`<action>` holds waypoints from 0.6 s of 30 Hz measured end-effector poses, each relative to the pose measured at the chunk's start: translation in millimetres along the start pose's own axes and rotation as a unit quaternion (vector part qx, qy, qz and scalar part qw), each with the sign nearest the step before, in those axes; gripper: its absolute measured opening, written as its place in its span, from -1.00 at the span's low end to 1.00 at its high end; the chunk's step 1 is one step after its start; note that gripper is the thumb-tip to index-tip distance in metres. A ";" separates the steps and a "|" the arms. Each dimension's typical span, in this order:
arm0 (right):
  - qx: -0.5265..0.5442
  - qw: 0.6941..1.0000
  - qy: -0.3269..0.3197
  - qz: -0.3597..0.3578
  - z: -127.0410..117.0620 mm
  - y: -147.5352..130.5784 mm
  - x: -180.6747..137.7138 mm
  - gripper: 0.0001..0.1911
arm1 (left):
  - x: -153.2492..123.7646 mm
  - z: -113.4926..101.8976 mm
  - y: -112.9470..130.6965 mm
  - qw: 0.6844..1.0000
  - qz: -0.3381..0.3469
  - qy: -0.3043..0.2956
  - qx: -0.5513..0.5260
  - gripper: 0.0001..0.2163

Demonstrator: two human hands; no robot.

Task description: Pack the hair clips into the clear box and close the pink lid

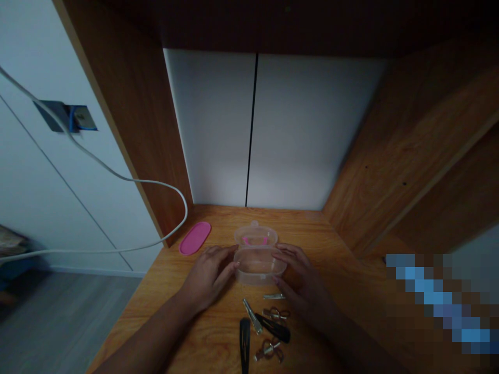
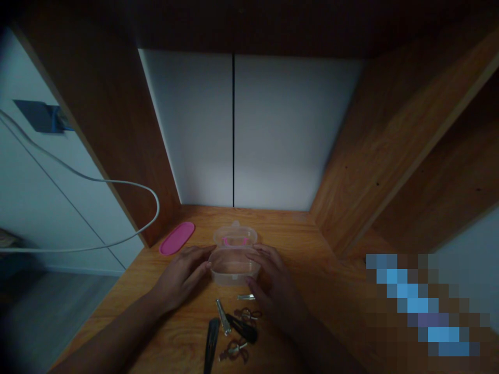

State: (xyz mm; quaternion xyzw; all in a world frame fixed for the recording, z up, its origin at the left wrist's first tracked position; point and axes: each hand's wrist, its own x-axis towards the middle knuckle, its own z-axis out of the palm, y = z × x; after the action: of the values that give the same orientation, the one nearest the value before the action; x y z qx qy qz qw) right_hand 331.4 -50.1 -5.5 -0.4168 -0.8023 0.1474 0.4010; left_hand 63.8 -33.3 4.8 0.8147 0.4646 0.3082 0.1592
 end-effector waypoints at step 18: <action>-0.005 0.998 0.060 0.004 -6.6 0.5 -0.6 -0.68 | -1.2 -8.8 4.1 0.995 0.077 0.068 -0.019 -0.91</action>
State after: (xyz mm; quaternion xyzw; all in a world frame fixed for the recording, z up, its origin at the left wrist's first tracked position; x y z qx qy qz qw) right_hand 336.9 -51.0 -2.0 -0.4300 -0.7762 0.1196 0.4453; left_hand 60.3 -36.7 13.3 0.8222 0.4039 0.3829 0.1190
